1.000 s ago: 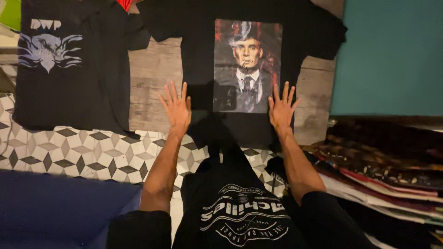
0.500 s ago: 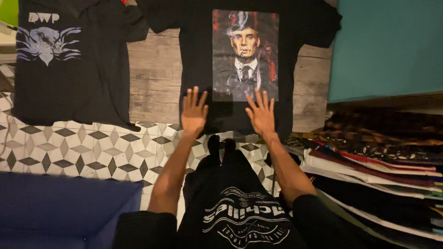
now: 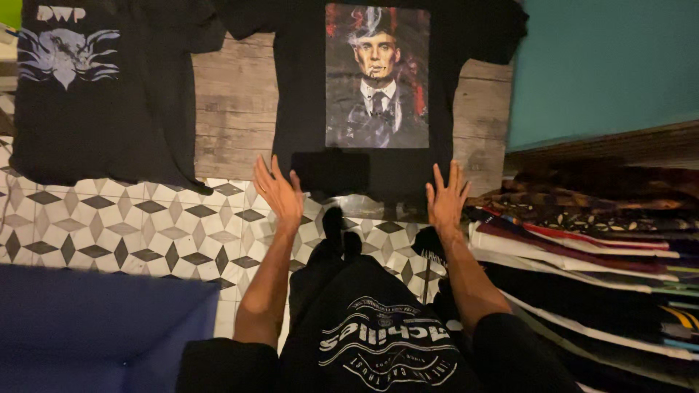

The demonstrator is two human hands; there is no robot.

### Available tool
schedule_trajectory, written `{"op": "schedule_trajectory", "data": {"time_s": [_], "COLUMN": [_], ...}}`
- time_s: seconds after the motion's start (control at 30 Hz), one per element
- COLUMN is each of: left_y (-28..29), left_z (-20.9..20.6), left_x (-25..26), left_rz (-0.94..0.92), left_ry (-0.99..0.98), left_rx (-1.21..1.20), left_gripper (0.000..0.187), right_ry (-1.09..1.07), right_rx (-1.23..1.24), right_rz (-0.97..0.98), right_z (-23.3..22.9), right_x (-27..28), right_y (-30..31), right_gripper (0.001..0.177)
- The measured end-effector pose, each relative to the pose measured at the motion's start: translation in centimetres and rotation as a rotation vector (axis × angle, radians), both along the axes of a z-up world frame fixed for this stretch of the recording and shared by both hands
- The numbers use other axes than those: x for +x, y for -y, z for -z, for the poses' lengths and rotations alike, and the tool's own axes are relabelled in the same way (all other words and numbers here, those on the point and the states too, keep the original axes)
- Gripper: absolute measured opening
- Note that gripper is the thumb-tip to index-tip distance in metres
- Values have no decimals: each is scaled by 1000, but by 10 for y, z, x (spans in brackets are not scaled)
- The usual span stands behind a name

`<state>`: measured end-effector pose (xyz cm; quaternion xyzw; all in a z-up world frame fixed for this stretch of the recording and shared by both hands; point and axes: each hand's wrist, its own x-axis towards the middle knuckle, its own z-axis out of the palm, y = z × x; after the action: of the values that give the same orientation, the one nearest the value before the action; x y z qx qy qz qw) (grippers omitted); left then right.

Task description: The person lays out two black t-shirts on a wooden surface, smooths them, and places each on a plastic hanger. The first shirt is hung on a blue hanger and placed on a clothing rack. The second shirt is hung on a green hanger and also placed on the rack.

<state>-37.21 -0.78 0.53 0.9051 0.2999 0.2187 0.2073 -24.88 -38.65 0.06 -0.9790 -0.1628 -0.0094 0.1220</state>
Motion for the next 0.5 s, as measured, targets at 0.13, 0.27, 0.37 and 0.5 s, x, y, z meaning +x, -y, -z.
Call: {"op": "schedule_trajectory", "data": {"time_s": [0.13, 0.27, 0.37, 0.5], "left_y": [41, 53, 57, 71], "left_z": [19, 43, 43, 26], "left_x": [-7, -3, -12, -21], "left_rz": [-277, -404, -330, -172], "left_ry": [176, 425, 399, 299], "left_rx": [-148, -600, -729, -466], "left_gripper": [58, 61, 57, 51], "right_ry": [63, 109, 138, 253], "right_rx": [22, 95, 152, 132], "right_rz": [-48, -114, -194, -220], "right_z": [3, -1, -5, -5], "right_x": [-26, -28, -30, -31], "right_y": [16, 29, 37, 39], "right_gripper": [63, 72, 70, 40]}}
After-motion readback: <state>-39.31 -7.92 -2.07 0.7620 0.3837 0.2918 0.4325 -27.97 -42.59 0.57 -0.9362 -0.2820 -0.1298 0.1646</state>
